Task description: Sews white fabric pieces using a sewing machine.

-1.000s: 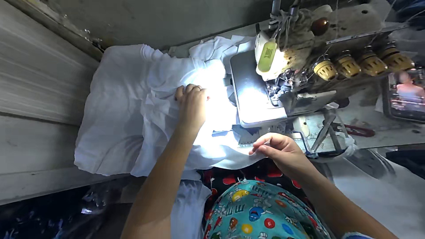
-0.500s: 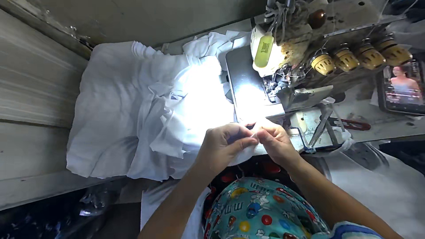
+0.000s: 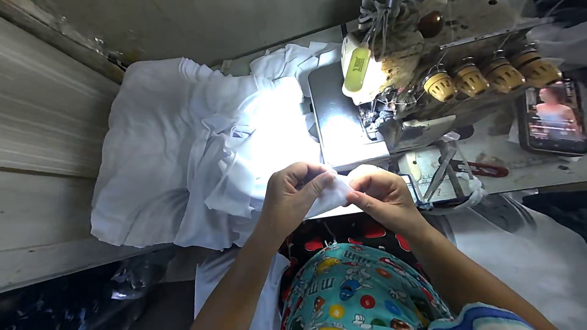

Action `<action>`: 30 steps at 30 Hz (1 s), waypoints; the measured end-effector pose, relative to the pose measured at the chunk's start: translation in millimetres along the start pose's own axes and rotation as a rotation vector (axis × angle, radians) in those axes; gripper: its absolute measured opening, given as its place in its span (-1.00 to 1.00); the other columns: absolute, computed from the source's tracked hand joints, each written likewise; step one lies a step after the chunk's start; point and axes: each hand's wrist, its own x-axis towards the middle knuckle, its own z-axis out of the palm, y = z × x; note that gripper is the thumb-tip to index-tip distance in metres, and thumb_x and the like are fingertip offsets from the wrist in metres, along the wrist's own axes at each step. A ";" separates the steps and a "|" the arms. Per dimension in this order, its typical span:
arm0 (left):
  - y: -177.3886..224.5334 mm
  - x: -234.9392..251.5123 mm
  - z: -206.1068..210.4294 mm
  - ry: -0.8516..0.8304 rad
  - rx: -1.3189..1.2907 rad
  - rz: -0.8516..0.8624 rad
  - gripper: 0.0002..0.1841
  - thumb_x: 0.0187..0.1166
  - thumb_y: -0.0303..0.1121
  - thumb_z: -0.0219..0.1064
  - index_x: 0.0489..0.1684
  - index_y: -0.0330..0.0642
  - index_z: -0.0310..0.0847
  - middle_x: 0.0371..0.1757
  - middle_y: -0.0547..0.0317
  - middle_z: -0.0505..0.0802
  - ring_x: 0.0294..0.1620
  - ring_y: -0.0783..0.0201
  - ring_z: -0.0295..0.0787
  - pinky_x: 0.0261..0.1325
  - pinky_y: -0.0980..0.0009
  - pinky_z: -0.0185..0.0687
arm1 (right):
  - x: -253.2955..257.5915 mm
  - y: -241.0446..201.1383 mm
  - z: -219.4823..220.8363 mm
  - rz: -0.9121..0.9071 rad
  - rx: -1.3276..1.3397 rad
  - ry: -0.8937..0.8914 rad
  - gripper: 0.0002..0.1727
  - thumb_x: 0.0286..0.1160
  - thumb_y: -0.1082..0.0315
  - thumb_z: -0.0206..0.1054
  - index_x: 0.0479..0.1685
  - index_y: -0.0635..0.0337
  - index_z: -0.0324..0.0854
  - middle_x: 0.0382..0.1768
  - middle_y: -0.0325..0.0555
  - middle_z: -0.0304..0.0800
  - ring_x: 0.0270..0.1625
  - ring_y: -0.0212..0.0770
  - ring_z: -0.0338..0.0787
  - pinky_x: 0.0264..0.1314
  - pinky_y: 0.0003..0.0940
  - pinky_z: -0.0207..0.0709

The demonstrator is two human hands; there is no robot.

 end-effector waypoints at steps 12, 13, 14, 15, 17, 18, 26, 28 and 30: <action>10.4 -5.7 23.4 0.129 0.357 0.175 -0.89 0.62 -0.34 0.37 -0.19 -0.16 0.77 -0.40 0.42 0.72 -0.52 0.75 0.44 -0.45 0.84 0.36 | -2.8 -9.0 -2.5 -0.117 -0.111 0.110 -0.83 0.54 0.49 0.35 -0.07 0.01 0.52 -0.28 -0.43 0.83 -0.31 -0.59 0.82 -0.22 -0.64 0.77; 13.2 -0.6 27.5 0.121 0.343 0.186 -0.89 0.62 -0.36 0.36 -0.19 -0.19 0.76 -0.38 0.39 0.73 -0.51 0.74 0.51 -0.43 0.82 0.45 | -2.5 -12.4 -5.8 -0.143 -0.161 0.097 -0.85 0.58 0.45 0.33 -0.03 0.04 0.50 -0.27 -0.41 0.82 -0.29 -0.60 0.82 -0.21 -0.65 0.76; 14.5 6.2 32.6 0.122 0.350 0.230 -0.89 0.63 -0.38 0.35 -0.20 -0.21 0.74 -0.35 0.35 0.72 -0.45 0.71 0.58 -0.36 0.80 0.55 | -1.6 -16.0 -9.5 -0.163 -0.198 0.090 -0.87 0.62 0.42 0.31 -0.01 0.05 0.50 -0.26 -0.39 0.81 -0.28 -0.60 0.81 -0.20 -0.65 0.76; 14.2 14.6 38.9 0.126 0.378 0.305 -0.89 0.64 -0.39 0.34 -0.21 -0.23 0.73 -0.31 0.31 0.70 -0.37 0.67 0.63 -0.27 0.79 0.61 | -0.6 -19.5 -14.0 -0.167 -0.223 0.093 -0.89 0.64 0.41 0.29 0.01 0.05 0.50 -0.25 -0.38 0.81 -0.27 -0.60 0.82 -0.19 -0.65 0.77; 9.2 33.0 54.6 0.138 0.476 0.462 -0.87 0.65 -0.43 0.30 -0.19 -0.26 0.75 -0.29 0.20 0.68 -0.27 0.55 0.58 -0.14 0.73 0.53 | 0.9 -24.6 -23.3 -0.100 -0.255 0.153 -0.87 0.62 0.41 0.29 -0.01 -0.01 0.49 -0.22 -0.43 0.87 -0.28 -0.59 0.85 -0.21 -0.64 0.77; 2.1 41.9 62.9 0.145 0.523 0.519 -0.87 0.64 -0.45 0.30 -0.18 -0.28 0.78 -0.30 0.13 0.75 -0.25 0.45 0.60 -0.11 0.64 0.49 | 1.2 -25.3 -27.5 -0.040 -0.274 0.206 -0.85 0.58 0.43 0.29 -0.05 -0.04 0.48 -0.24 -0.46 0.89 -0.30 -0.59 0.85 -0.24 -0.63 0.77; -55.1 54.8 88.8 0.131 0.505 0.490 -0.88 0.55 -0.47 0.42 -0.10 -0.32 0.80 -0.21 0.09 0.90 -0.20 0.38 0.83 -0.02 0.50 0.76 | -13.2 -3.5 -45.1 0.141 -0.403 0.330 -0.90 0.48 0.52 0.26 -0.11 0.26 0.57 -0.31 -0.37 0.81 -0.41 -0.61 0.79 -0.34 -0.66 0.76; -49.7 48.2 86.1 0.095 0.532 0.428 -0.86 0.60 -0.45 0.36 -0.10 -0.28 0.83 -0.21 0.10 0.90 -0.15 0.39 0.84 0.05 0.53 0.72 | -13.2 -4.7 -45.4 0.119 -0.471 0.297 -0.87 0.50 0.49 0.25 -0.09 0.31 0.64 -0.28 -0.33 0.82 -0.38 -0.67 0.76 -0.31 -0.72 0.72; -44.7 44.6 82.2 0.047 0.548 0.385 -0.79 0.63 -0.44 0.32 0.02 -0.33 0.82 -0.14 0.04 0.93 -0.10 0.36 0.86 0.13 0.50 0.71 | -9.6 -2.6 -49.1 0.064 -0.632 0.277 -0.78 0.55 0.42 0.22 -0.06 0.34 0.74 -0.28 -0.23 0.86 -0.38 -0.66 0.74 -0.30 -0.74 0.67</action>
